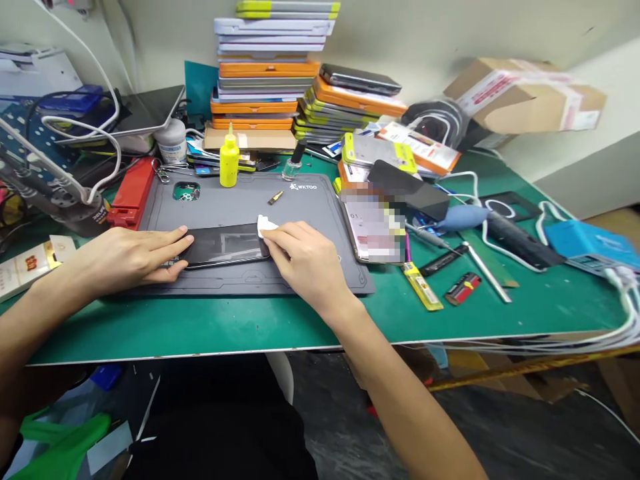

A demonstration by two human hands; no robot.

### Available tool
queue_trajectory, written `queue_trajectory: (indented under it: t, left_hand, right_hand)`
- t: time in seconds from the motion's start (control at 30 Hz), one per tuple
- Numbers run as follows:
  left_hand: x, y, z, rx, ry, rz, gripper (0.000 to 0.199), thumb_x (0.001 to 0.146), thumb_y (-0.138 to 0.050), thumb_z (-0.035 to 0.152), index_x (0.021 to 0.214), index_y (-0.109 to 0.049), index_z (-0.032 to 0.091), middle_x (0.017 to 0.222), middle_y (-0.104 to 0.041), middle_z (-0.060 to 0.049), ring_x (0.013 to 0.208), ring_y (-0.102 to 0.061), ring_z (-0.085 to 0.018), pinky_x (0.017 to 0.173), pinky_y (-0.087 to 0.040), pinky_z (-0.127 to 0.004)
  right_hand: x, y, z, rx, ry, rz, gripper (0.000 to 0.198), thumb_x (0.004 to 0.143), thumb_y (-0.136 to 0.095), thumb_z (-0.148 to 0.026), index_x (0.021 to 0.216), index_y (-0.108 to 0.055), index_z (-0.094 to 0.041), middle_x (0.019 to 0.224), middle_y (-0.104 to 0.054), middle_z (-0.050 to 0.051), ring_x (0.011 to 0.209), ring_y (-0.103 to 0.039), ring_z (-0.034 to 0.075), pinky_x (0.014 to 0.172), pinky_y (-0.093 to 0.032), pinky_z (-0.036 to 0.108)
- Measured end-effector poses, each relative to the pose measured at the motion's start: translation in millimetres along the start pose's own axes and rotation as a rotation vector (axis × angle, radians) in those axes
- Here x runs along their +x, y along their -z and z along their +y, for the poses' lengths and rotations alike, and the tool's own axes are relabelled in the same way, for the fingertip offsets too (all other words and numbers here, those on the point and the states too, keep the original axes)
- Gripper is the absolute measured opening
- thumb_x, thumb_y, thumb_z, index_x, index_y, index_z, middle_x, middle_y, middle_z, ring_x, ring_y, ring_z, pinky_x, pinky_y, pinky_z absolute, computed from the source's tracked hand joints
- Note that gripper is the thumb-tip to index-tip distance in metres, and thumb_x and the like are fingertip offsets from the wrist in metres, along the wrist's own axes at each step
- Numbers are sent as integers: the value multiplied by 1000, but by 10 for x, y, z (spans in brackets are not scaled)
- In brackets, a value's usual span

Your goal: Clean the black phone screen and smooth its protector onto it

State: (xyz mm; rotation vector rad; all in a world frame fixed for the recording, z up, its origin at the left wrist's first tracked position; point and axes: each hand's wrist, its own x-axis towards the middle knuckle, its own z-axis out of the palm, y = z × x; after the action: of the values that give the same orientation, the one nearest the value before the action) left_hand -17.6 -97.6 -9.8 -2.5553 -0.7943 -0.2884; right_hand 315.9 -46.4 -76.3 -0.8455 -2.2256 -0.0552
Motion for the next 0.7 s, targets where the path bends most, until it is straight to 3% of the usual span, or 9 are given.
queue_trajectory:
  t: [0.23,0.53,0.7]
  left_hand:
    - [-1,-1,-28,-2,-14,-39,50,119,-39,38,126,-78,6,131,-77,-15,100,-82,-27,70,-66,-37]
    - [-35,11,-47,-40,17,-106,47,118,-44,40,132,-76,8,139,-73,-15,106,-81,-29,77,-65,-39]
    - [6,41,-35,-10,-4,-95,49,119,-40,38,129,-77,7,136,-75,-15,101,-82,-30,71,-65,-41]
  right_hand:
    - [6,16,-16,-2,-16,-5,14,108,-66,-17,114,-79,-13,103,-79,5,91,-71,23,81,-59,40]
    - [-49,63,86,4,-285,68,10,104,-66,-18,103,-76,-20,99,-80,2,88,-75,22,76,-54,37]
    - [-42,91,122,-5,-402,165,9,106,-62,-19,105,-72,-20,99,-78,4,90,-74,21,79,-53,35]
